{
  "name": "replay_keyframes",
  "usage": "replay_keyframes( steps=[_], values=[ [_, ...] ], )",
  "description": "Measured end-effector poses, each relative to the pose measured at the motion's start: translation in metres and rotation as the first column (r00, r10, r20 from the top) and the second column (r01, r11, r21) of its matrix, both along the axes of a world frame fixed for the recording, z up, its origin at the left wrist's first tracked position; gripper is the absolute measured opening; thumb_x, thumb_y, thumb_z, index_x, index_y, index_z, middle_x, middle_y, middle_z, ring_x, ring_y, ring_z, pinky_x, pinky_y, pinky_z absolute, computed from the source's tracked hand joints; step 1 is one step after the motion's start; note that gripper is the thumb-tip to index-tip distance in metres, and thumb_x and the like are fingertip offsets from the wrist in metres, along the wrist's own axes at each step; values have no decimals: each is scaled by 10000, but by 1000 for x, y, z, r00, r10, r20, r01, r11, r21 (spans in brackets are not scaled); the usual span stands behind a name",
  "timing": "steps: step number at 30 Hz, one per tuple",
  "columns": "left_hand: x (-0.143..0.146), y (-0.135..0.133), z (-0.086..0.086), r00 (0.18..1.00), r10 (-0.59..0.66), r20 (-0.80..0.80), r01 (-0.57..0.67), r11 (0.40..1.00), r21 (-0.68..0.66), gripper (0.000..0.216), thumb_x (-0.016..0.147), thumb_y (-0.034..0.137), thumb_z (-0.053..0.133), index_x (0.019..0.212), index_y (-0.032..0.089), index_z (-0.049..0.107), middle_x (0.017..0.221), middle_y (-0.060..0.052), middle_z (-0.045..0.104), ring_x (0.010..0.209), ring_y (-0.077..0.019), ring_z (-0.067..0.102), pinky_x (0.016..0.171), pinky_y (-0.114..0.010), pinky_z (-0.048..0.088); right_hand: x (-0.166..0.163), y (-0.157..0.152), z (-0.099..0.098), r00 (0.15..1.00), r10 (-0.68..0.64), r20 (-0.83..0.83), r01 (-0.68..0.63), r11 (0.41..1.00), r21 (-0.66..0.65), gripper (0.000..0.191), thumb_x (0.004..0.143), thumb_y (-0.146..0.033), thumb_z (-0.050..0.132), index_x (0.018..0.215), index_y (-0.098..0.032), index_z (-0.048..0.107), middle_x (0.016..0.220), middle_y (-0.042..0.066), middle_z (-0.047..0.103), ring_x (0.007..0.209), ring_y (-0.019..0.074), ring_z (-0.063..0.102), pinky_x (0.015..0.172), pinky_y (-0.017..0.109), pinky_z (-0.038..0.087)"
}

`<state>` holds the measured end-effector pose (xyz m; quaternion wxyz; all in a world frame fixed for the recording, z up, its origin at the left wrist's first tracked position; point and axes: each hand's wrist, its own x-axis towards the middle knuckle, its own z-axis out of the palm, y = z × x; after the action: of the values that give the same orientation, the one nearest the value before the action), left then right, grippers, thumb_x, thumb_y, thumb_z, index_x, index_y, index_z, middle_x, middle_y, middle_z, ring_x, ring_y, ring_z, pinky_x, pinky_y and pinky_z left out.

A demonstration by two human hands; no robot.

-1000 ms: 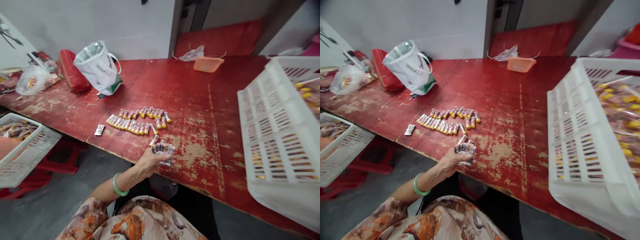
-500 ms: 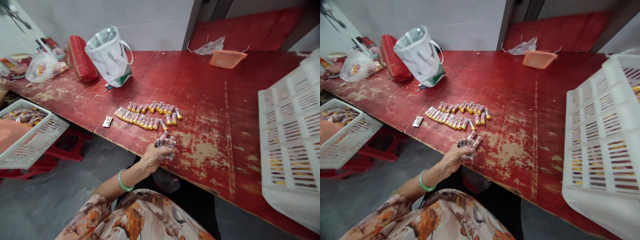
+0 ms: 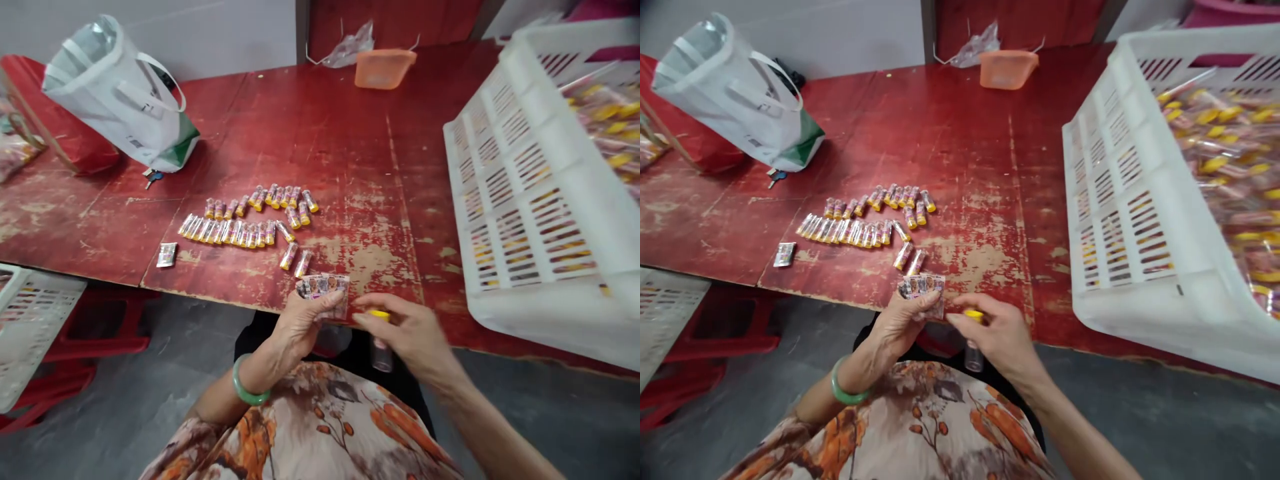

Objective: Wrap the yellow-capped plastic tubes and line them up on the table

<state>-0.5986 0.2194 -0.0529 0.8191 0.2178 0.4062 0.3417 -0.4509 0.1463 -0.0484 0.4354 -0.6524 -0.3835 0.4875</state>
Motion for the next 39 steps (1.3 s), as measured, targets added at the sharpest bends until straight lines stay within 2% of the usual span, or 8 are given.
replay_keyframes(
  steps=[4,9,14,19,27,32,35,39],
  values=[
    [2,-1,1,999,-37,-6,37,999,0,277,563,231,842,769,127,690,709,-15,672,615,-113,610,606,-235,489,-17,17,-10,967,-5,-255,-4,999,-36,259,663,-398,713,724,-147,690,510,-28,525,406,60,394,387,193,301],
    [-5,11,-1,996,-59,-67,58,998,-11,305,536,228,853,779,124,703,728,-33,695,606,-135,625,621,-269,507,-4,30,-16,957,97,-274,-116,992,-55,227,651,-367,714,642,-147,661,449,-39,468,394,58,364,385,191,276],
    [-8,18,-3,993,36,-110,-33,999,33,340,533,192,852,827,106,703,763,-50,710,647,-156,648,677,-303,530,10,25,-14,916,41,-398,-42,999,5,294,757,-435,672,870,-164,664,638,3,573,485,71,443,422,183,339],
    [-4,16,-3,985,162,-61,-160,987,33,330,551,203,846,831,118,693,759,-34,705,654,-140,646,696,-283,526,11,9,-13,885,32,-465,74,975,208,178,761,-291,692,881,-187,613,883,23,576,537,72,510,443,202,398],
    [4,10,0,963,267,-36,-267,963,-23,351,501,226,871,768,121,669,691,-2,667,597,-114,610,638,-260,510,-5,-7,-18,975,15,-223,98,869,485,151,828,-154,603,965,-201,559,950,39,542,635,116,602,571,278,526],
    [9,9,1,955,297,-1,-296,953,-58,379,493,265,876,764,138,645,701,14,650,589,-108,593,641,-278,510,-12,-6,-17,998,-63,5,47,800,598,196,806,-126,610,985,-200,578,988,74,565,859,192,619,677,330,551],
    [11,10,3,945,328,-1,-326,939,-113,403,477,260,882,777,145,639,703,24,645,593,-107,590,610,-266,500,-13,-8,-18,961,-166,221,-30,733,680,271,767,-86,635,1008,-205,596,989,72,598,884,198,615,735,351,536],
    [14,8,4,939,343,13,-339,932,-125,409,476,236,882,798,137,651,742,2,670,627,-118,611,642,-265,507,-16,-11,-19,901,-286,327,-52,675,736,343,750,-50,642,1048,-214,600,985,66,627,885,197,627,735,352,544]
  ],
)
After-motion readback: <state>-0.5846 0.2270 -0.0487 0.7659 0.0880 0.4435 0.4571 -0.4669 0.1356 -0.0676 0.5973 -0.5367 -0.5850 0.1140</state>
